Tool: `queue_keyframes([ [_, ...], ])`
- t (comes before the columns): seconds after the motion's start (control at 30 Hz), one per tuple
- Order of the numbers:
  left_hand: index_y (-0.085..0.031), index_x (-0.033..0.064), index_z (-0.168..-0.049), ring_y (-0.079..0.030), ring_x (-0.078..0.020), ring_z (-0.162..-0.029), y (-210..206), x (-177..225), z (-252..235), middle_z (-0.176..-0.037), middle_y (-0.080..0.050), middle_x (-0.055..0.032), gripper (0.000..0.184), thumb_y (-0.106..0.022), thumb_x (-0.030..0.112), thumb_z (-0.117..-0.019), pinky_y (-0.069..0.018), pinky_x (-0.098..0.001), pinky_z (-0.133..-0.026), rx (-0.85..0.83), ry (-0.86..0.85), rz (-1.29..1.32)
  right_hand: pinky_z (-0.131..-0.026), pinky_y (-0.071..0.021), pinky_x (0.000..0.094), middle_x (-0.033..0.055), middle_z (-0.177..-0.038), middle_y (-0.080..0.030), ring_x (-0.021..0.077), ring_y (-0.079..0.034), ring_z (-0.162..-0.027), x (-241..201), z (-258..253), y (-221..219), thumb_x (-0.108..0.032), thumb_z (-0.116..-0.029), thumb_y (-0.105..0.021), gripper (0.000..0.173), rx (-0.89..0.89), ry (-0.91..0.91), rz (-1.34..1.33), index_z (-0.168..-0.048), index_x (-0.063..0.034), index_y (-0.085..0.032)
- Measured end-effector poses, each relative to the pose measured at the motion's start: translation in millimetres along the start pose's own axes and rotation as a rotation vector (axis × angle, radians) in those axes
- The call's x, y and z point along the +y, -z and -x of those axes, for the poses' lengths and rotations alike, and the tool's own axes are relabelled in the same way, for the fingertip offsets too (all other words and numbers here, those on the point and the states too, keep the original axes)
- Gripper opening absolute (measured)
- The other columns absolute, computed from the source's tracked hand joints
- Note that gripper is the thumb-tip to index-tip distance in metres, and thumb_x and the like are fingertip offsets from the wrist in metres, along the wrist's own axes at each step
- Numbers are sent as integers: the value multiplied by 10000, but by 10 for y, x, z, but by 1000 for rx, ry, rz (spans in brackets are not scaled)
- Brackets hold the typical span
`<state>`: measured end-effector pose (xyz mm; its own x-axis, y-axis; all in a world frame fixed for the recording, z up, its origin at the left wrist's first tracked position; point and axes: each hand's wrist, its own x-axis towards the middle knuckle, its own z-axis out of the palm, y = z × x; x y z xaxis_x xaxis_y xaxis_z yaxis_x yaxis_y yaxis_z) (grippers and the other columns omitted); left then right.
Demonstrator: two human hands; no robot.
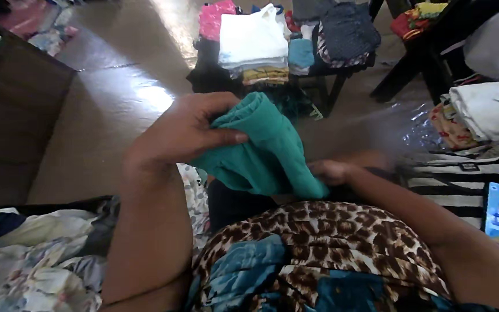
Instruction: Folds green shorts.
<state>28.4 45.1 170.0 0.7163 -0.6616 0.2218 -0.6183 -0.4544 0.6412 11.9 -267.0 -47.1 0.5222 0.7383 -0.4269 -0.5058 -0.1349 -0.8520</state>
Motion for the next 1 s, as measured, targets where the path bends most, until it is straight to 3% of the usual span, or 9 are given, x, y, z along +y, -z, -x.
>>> queue_keyframes([
  [0.2, -680, 68, -1098, -638, 65, -844, 34, -231, 99, -960, -693, 67, 229, -708, 61, -871, -557, -148, -790, 60, 261, 56, -757, -595, 319, 40, -1132, -669, 111, -679, -882, -98, 10, 115, -111, -939, -561, 451, 238, 194, 9, -1381, -160, -485],
  [0.33, -642, 17, -1197, -618, 39, -900, 324, -250, 172, -1049, -672, -18, 316, -717, 59, -893, -542, -193, -842, 225, 367, -93, -787, -608, 293, 12, -1061, -681, 84, -685, -885, -696, 231, 246, -11, -982, -550, 300, 579, 480, 41, -1277, -61, -568],
  [0.47, -625, 29, -1207, -585, 112, -1014, 607, -304, 570, -1115, -652, 86, 369, -736, 144, -875, -500, -139, -933, 378, 188, -152, -834, -604, 228, -44, -1087, -711, 22, -692, -939, -1041, 472, 53, 29, -900, -647, 404, 642, 642, 290, -1292, -56, -598],
  [0.53, -627, -18, -1206, -598, 10, -1101, 608, -383, 901, -1191, -657, -29, 453, -709, 322, -918, -500, -227, -997, 376, 105, -203, -843, -592, 214, 5, -1118, -712, 19, -684, -942, -983, 457, -73, 20, -872, -700, 392, 643, 638, 494, -1257, -19, -642],
  [0.6, -637, -73, -1138, -616, -249, -1191, 411, -504, 1325, -1234, -652, -213, 382, -635, 259, -947, -486, -436, -1064, 317, 81, -261, -845, -591, 268, 74, -1116, -720, 72, -689, -920, -773, 378, -180, -7, -883, -723, 327, 572, 515, 676, -1209, -11, -687],
  [0.7, -716, -45, -1067, -546, -455, -1288, -431, -747, 2153, -1316, -628, -260, 312, -652, -102, -767, -399, -625, -1108, 165, 445, -272, -901, -558, 396, 139, -1104, -713, 192, -684, -954, -227, 134, -201, -102, -988, -657, 261, 174, 132, 816, -1236, -30, -688],
  [0.8, -671, -7, -1274, -475, -374, -1407, -1265, -860, 2706, -1545, -447, -238, 384, -558, -115, -924, -432, -508, -1125, 75, 861, 5, -1016, -498, 551, 221, -1203, -705, 354, -679, -1124, 378, -179, -137, -19, -985, -598, 284, -145, 77, 843, -1250, 9, -696],
  [0.9, -652, -73, -1201, -636, -261, -1200, -1441, -739, 2839, -1444, -528, -219, 298, -463, -39, -973, -558, -417, -981, 550, 1082, 265, -1044, -472, 541, 230, -1241, -680, 358, -655, -1154, 310, -287, -202, -10, -1001, -575, 317, -223, -44, 871, -1306, 1, -659],
  [1.0, -453, 20, -1439, -704, -205, -961, -1300, -679, 2714, -1322, -587, -179, 386, -373, 170, -1093, -600, -376, -821, 649, 1291, 565, -1003, -496, 524, 236, -1198, -681, 343, -665, -1092, 210, -366, -210, -26, -984, -617, 361, -242, -134, 904, -1343, 1, -625],
])
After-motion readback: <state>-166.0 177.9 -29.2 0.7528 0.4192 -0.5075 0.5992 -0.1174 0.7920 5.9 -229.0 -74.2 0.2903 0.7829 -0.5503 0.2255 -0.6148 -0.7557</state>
